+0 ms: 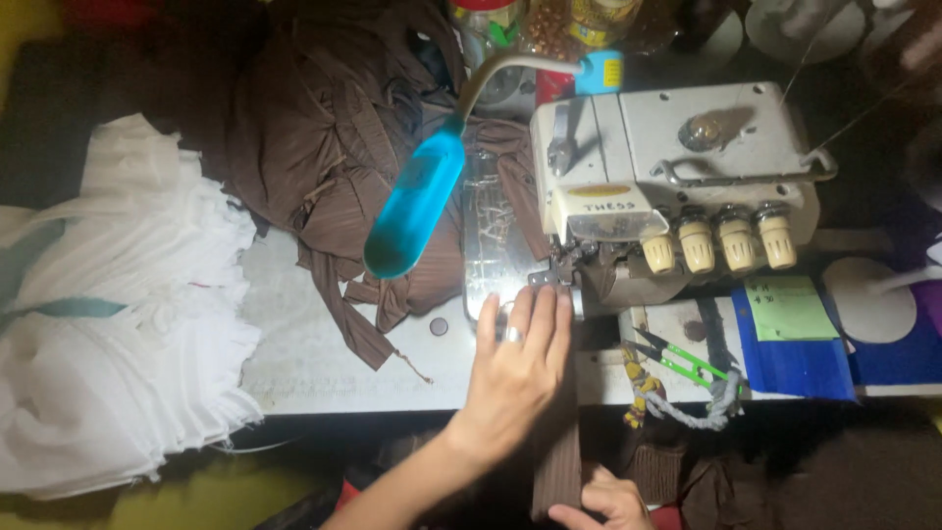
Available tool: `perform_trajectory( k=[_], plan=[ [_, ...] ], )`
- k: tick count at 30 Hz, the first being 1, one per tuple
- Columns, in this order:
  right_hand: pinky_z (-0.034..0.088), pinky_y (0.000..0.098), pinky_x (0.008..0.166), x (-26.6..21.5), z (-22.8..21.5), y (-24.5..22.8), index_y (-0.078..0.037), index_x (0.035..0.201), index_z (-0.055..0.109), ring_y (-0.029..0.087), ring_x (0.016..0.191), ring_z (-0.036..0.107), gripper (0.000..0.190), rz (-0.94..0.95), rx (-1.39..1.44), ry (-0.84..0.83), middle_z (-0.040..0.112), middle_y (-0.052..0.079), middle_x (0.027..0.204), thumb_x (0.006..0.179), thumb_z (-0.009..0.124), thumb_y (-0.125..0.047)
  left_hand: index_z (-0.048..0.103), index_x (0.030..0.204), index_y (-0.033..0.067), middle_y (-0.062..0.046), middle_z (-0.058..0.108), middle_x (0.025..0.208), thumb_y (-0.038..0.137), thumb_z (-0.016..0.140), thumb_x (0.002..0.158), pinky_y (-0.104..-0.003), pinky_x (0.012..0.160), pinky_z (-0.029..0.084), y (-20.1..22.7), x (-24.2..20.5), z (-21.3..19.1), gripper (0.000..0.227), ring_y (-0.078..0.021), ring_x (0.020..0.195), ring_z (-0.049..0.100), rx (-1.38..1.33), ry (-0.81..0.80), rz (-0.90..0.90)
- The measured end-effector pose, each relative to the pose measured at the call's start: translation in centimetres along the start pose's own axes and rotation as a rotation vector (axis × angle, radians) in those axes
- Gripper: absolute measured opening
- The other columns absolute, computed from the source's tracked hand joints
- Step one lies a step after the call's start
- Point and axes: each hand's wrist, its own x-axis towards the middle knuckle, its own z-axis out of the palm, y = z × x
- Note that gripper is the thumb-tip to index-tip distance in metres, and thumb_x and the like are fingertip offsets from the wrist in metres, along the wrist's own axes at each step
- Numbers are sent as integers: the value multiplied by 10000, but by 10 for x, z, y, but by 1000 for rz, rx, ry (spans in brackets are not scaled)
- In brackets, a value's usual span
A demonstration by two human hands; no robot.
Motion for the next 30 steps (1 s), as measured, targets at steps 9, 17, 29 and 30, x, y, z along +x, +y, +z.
perform_trajectory(
  k=[9, 17, 29, 30],
  plan=[
    [486, 180, 633, 14, -6, -33, -45, 506, 588, 127, 565, 631, 227, 92, -25, 141, 626, 17, 530, 625, 703, -200, 415, 1170, 22, -136, 384, 1290, 172, 456, 715, -622, 911, 172, 2, -3, 12, 481, -356, 1207, 327, -219, -158, -168],
    [467, 178, 576, 24, -15, -42, -117, 528, 571, 94, 515, 619, 239, 28, -280, 80, 614, -33, 533, 710, 627, -261, 516, 1000, 19, -135, 407, 1264, 185, 454, 734, -698, 879, 101, -14, 9, 14, 320, -370, 1213, 297, -382, -123, -187],
    [231, 217, 411, 75, -18, -55, -83, 458, 347, 96, 428, 242, 373, 114, -245, 377, 254, -20, 450, 657, 656, -147, 450, 892, 16, -175, 500, 1055, 172, 428, 782, -695, 893, 85, -62, 43, 41, 192, -416, 1178, 318, -347, -165, -68],
    [229, 218, 397, 80, -17, -55, -96, 460, 361, 82, 414, 245, 372, 146, -291, 389, 268, -32, 446, 646, 675, -165, 457, 874, 15, -180, 508, 1073, 165, 433, 780, -674, 889, 117, -65, 45, 45, 179, -408, 1176, 324, -320, -141, -61]
  ],
)
